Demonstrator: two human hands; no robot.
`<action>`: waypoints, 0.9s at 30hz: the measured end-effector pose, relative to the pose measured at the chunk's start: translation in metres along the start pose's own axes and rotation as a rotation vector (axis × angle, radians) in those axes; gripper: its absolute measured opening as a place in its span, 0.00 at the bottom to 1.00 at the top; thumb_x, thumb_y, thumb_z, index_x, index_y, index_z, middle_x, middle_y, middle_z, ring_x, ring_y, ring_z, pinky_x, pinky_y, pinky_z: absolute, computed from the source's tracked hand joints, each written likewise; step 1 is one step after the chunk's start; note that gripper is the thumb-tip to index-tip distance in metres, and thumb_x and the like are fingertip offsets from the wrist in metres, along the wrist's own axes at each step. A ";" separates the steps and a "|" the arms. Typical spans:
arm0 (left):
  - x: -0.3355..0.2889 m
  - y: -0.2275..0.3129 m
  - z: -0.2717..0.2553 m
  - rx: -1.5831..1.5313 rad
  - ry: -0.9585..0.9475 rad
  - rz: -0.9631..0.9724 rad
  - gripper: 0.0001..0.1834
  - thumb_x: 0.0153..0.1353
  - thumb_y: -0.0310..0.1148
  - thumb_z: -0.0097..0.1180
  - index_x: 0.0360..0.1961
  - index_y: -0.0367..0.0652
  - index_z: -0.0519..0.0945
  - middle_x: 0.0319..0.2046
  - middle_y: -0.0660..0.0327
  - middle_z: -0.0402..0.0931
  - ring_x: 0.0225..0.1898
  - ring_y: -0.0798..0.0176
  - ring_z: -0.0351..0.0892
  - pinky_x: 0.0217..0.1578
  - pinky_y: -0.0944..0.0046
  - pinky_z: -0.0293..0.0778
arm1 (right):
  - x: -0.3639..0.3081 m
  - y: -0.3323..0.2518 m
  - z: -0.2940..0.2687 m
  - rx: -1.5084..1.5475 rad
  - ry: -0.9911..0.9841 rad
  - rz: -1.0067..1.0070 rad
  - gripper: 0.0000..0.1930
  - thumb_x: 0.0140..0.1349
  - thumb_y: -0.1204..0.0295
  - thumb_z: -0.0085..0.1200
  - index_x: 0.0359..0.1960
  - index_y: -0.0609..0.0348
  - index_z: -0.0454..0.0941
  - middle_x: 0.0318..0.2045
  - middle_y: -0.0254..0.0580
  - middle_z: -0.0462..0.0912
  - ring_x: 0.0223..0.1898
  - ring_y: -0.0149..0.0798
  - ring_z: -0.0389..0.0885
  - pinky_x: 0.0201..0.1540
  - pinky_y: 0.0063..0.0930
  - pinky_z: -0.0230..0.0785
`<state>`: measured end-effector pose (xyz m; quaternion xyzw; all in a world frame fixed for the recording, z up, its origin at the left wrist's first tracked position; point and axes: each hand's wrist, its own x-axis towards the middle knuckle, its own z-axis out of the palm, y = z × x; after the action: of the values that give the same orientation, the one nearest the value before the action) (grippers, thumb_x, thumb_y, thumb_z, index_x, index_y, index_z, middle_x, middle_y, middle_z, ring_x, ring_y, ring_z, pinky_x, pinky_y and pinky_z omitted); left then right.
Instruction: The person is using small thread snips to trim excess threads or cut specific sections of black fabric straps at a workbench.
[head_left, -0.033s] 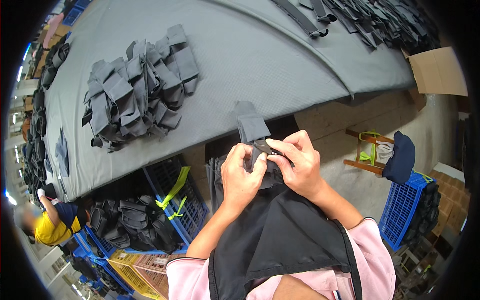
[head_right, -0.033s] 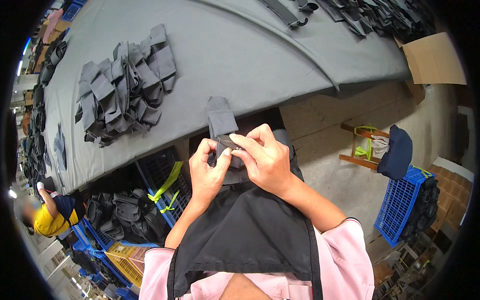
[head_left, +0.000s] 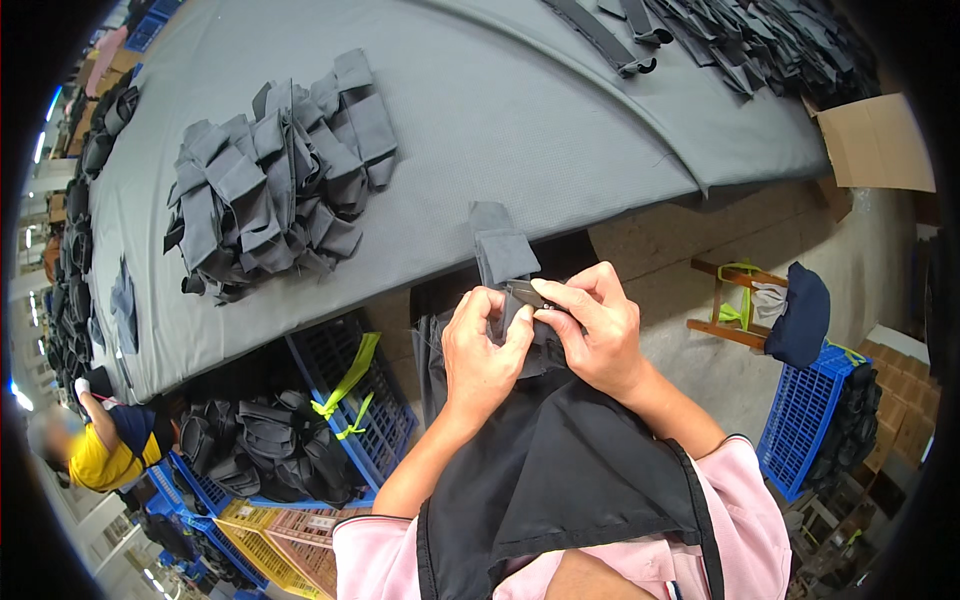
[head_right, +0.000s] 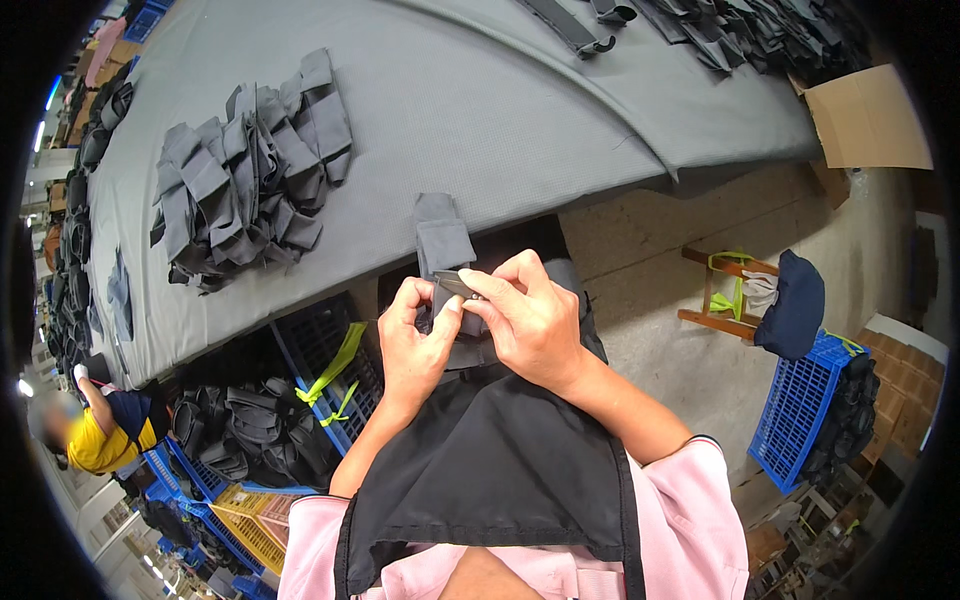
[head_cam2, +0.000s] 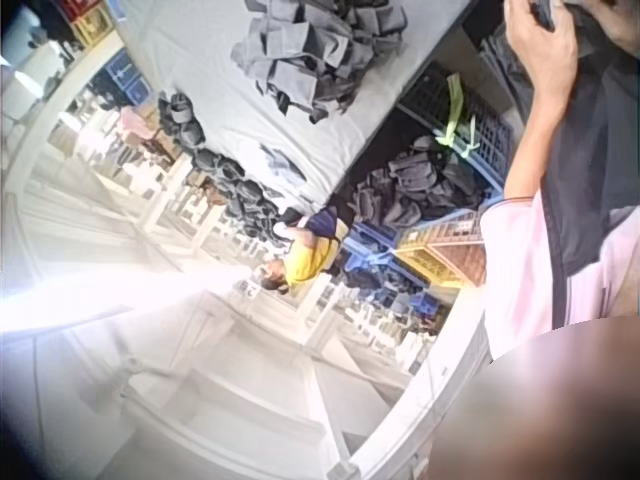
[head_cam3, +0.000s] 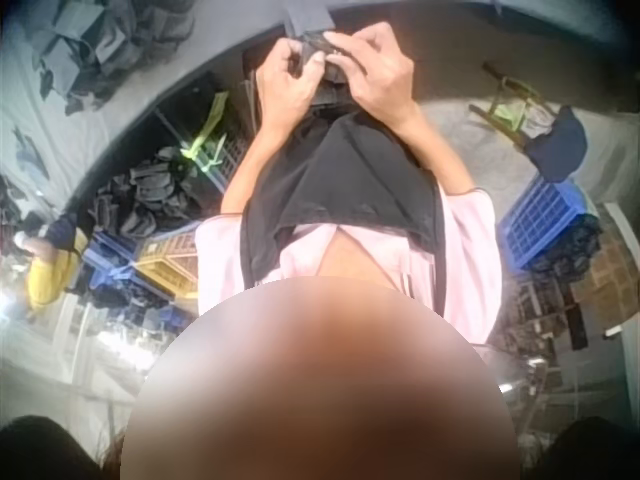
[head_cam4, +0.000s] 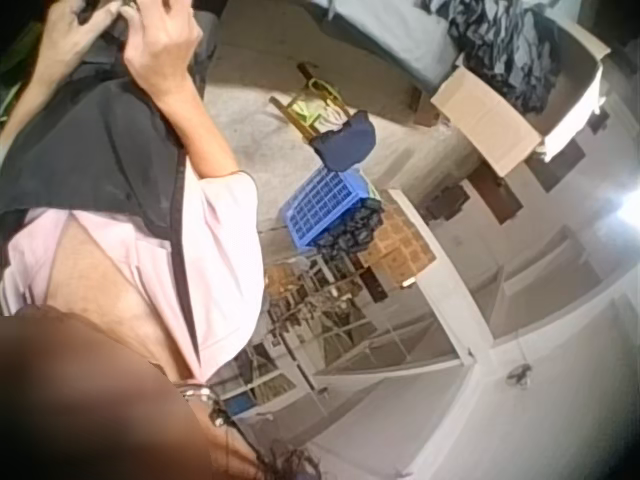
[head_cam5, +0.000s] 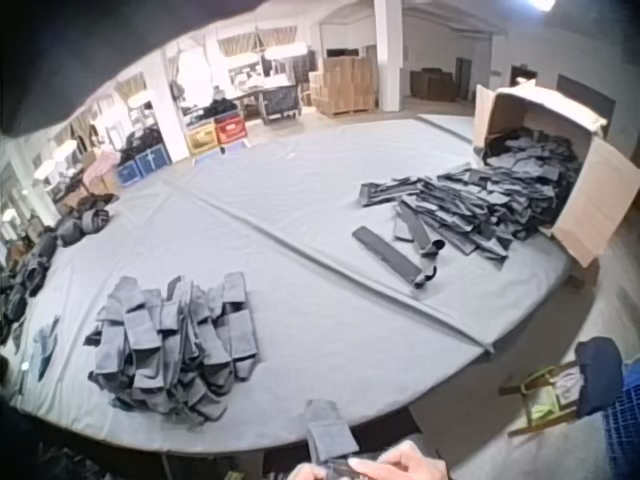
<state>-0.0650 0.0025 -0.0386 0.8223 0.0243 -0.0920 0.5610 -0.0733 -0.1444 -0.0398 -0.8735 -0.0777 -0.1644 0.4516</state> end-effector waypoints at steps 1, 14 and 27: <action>0.000 0.000 0.000 0.009 0.006 0.012 0.11 0.50 0.27 0.60 0.25 0.36 0.69 0.22 0.57 0.69 0.23 0.58 0.70 0.26 0.62 0.67 | -0.001 0.000 0.000 -0.045 0.008 -0.025 0.16 0.44 0.78 0.64 0.39 0.57 0.80 0.27 0.38 0.71 0.21 0.35 0.75 0.22 0.27 0.68; 0.009 0.003 -0.006 -0.621 -0.087 -0.352 0.09 0.61 0.30 0.53 0.25 0.42 0.69 0.24 0.74 0.65 0.27 0.81 0.57 0.28 0.77 0.56 | -0.006 0.006 -0.025 0.403 0.025 0.413 0.13 0.49 0.81 0.60 0.39 0.63 0.78 0.32 0.34 0.69 0.26 0.23 0.66 0.26 0.16 0.61; 0.009 -0.008 -0.006 -0.606 -0.060 -0.343 0.13 0.62 0.31 0.53 0.20 0.44 0.69 0.21 0.75 0.65 0.25 0.82 0.56 0.26 0.77 0.54 | -0.003 0.003 -0.027 0.425 -0.001 0.326 0.16 0.48 0.83 0.60 0.41 0.65 0.78 0.33 0.37 0.69 0.30 0.27 0.72 0.33 0.16 0.67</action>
<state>-0.0565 0.0106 -0.0457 0.5994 0.1720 -0.1976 0.7563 -0.0814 -0.1682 -0.0292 -0.7601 0.0313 -0.0692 0.6454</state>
